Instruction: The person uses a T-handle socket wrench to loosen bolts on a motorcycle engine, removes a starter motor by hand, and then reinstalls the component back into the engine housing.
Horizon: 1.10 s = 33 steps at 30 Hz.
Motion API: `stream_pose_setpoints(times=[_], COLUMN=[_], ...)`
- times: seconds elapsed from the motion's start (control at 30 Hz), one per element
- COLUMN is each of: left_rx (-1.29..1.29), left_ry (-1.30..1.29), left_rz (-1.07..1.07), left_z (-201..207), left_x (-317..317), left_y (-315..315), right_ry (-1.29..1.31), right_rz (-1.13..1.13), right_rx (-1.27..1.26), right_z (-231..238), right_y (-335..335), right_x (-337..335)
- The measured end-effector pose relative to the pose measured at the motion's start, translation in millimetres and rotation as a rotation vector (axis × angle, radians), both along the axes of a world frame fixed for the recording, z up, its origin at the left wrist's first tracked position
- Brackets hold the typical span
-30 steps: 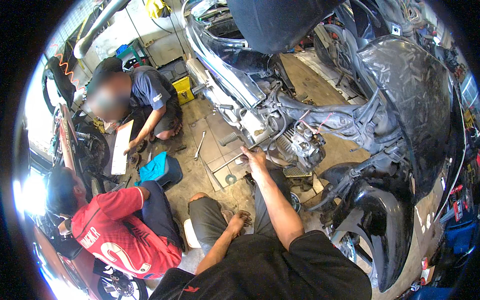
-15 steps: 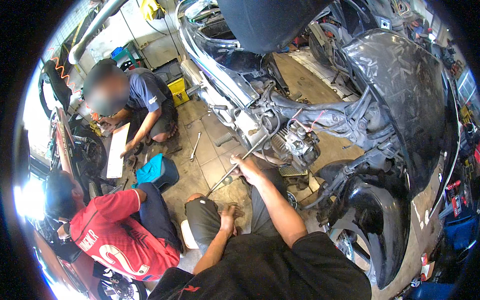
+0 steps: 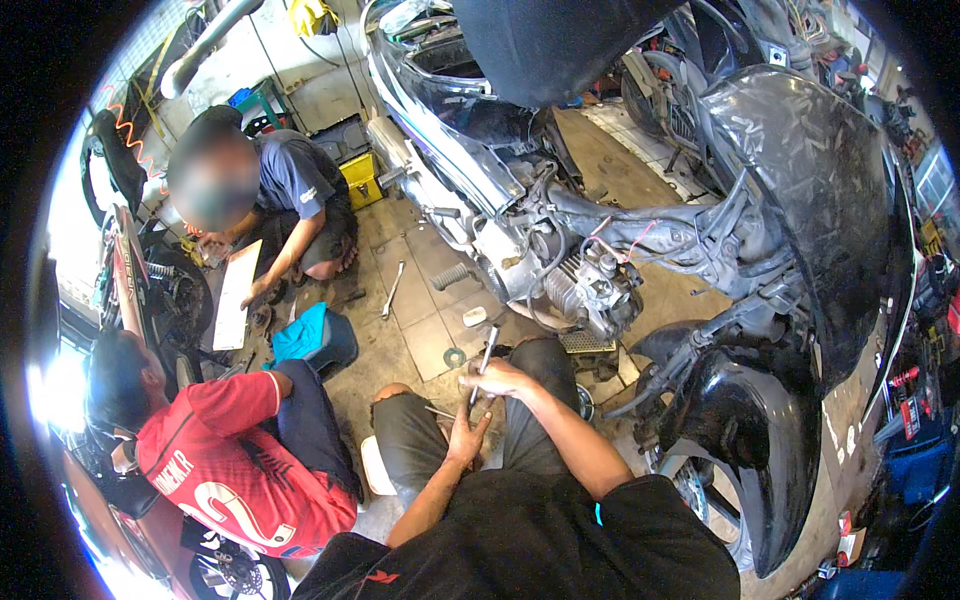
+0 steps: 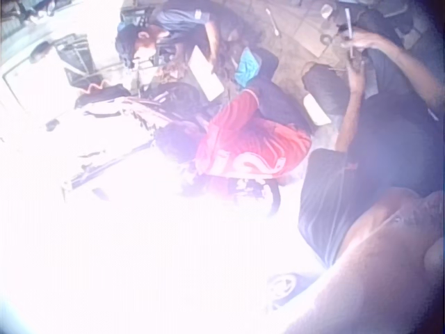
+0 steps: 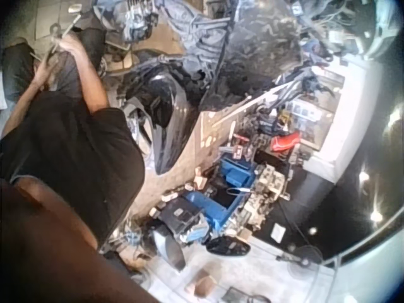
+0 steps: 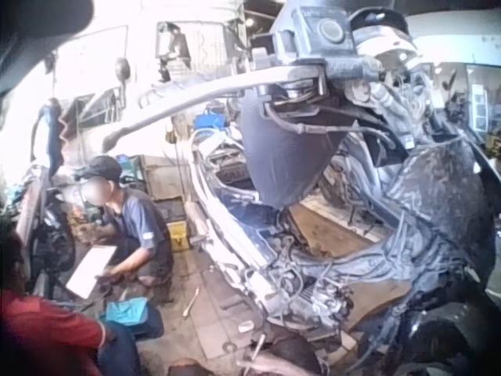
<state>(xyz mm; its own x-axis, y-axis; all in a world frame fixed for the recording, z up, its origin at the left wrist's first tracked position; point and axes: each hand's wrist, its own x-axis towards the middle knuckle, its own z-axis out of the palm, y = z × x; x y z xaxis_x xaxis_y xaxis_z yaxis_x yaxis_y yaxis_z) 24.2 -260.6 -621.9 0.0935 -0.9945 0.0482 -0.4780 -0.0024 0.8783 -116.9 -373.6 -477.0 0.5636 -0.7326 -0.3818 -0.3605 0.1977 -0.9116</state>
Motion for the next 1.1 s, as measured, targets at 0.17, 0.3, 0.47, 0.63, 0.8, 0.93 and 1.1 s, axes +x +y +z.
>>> stream_pose_setpoints(times=[0.17, 0.3, 0.47, 0.63, 0.8, 0.93, 1.1], left_rx=[0.335, 0.445, 0.580, 0.536, 0.580, 0.567, 0.562], left_ry=[0.122, 0.253, 0.280, 0.123, 0.117, 0.126, 0.055], left_rz=[-0.100, -0.078, 0.002, 0.019, -0.033, -0.016, -0.029], left_z=[39.6, -9.5, -12.7, -36.9, -13.0, -26.2, -47.4], left_x=[-4.1, -6.7, -6.6, -2.7, -5.0, -6.8, -9.9], left_y=[4.7, -1.7, -7.5, 0.1, 0.2, 0.2, -0.3], right_ry=[-0.200, 0.298, 0.863, 0.862, 1.018, 0.993, 0.994], right_rz=[0.165, -0.798, -0.965, -1.031, -1.036, -1.025, -1.007], right_rx=[-0.337, -0.685, -0.928, -0.639, -0.752, -0.736, -0.711], right_z=[5.3, -2.9, -3.4, 30.6, 30.4, 34.2, 38.0], right_y=[-19.0, -86.0, -123.2, -119.2, -124.0, -122.3, -121.1], right_x=[-51.6, -82.7, -89.3, -64.9, -76.4, -71.5, -69.9])
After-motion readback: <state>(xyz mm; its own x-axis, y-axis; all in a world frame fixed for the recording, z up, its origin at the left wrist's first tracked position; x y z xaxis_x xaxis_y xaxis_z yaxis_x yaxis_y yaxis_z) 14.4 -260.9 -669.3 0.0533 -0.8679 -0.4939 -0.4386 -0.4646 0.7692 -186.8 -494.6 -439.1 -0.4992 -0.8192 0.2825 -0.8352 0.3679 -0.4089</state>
